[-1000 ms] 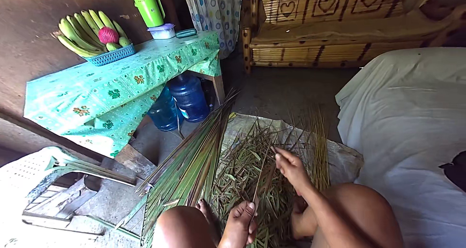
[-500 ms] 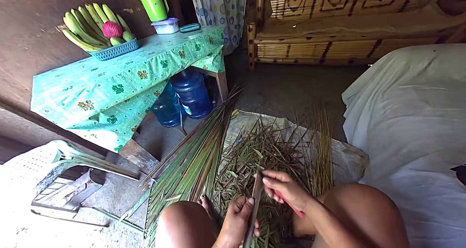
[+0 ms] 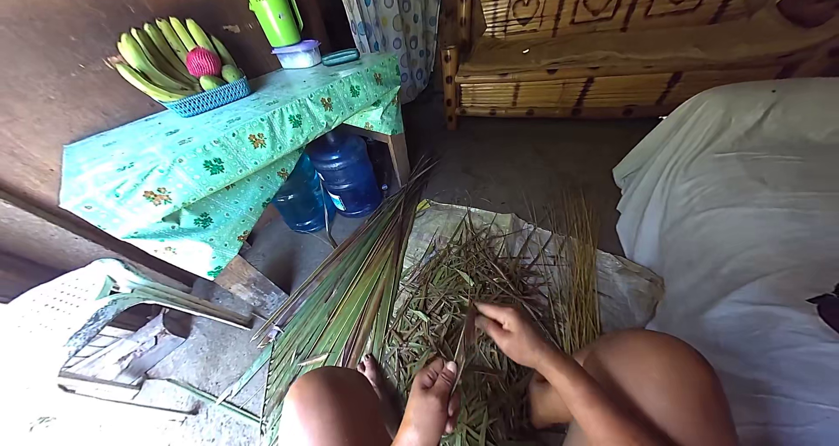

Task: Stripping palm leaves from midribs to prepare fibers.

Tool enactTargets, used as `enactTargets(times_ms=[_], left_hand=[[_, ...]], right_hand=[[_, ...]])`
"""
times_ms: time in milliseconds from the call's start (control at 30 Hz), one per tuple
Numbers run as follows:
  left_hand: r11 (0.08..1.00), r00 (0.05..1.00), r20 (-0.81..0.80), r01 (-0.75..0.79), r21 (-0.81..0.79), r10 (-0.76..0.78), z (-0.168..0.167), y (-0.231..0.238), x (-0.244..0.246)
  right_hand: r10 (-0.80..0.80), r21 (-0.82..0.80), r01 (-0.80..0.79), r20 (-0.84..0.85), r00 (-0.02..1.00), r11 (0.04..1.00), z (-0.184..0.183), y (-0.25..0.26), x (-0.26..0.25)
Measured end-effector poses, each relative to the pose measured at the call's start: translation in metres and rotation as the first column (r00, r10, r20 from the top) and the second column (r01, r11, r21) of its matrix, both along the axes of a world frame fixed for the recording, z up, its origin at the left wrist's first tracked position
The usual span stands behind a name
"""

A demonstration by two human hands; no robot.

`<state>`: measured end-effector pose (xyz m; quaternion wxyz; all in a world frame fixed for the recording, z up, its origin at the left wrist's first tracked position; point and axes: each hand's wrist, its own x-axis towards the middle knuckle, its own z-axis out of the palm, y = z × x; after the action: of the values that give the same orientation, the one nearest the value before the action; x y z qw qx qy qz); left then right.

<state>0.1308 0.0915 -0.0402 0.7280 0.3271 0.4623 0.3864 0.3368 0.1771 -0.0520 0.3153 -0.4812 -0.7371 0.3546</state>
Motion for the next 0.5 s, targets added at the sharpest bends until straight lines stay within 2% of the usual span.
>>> enactTargets(times_ms=[133,200,267,367,433,500], left_hand=[[1.000,1.000,-0.014,-0.009,-0.005,0.009,-0.001,-0.001,0.000],[1.000,0.999,-0.043,-0.029,-0.008,0.029,0.001,0.003,-0.001],[0.999,0.996,-0.079,-0.045,0.003,0.045,0.002,0.007,0.001],[0.998,0.988,-0.144,-0.050,0.048,0.057,0.002,0.010,0.003],[0.997,0.989,-0.143,-0.036,0.069,0.046,0.001,0.008,0.003],[0.997,0.989,-0.146,-0.007,0.073,0.018,0.001,0.006,0.000]], right_hand=[[-0.229,-0.136,0.213,-0.113,0.967,0.967,0.006,0.019,0.013],[-0.186,-0.276,0.127,-0.200,0.962,0.953,0.015,0.010,0.010],[-0.044,-0.407,-0.076,-0.279,0.959,0.910,0.023,-0.010,0.003],[0.139,-0.498,-0.302,-0.338,0.931,0.813,0.022,-0.033,-0.011],[0.143,-0.500,-0.290,-0.312,0.939,0.816,0.019,-0.036,-0.018],[0.055,-0.465,-0.196,-0.299,0.953,0.863,0.019,-0.029,-0.018]])
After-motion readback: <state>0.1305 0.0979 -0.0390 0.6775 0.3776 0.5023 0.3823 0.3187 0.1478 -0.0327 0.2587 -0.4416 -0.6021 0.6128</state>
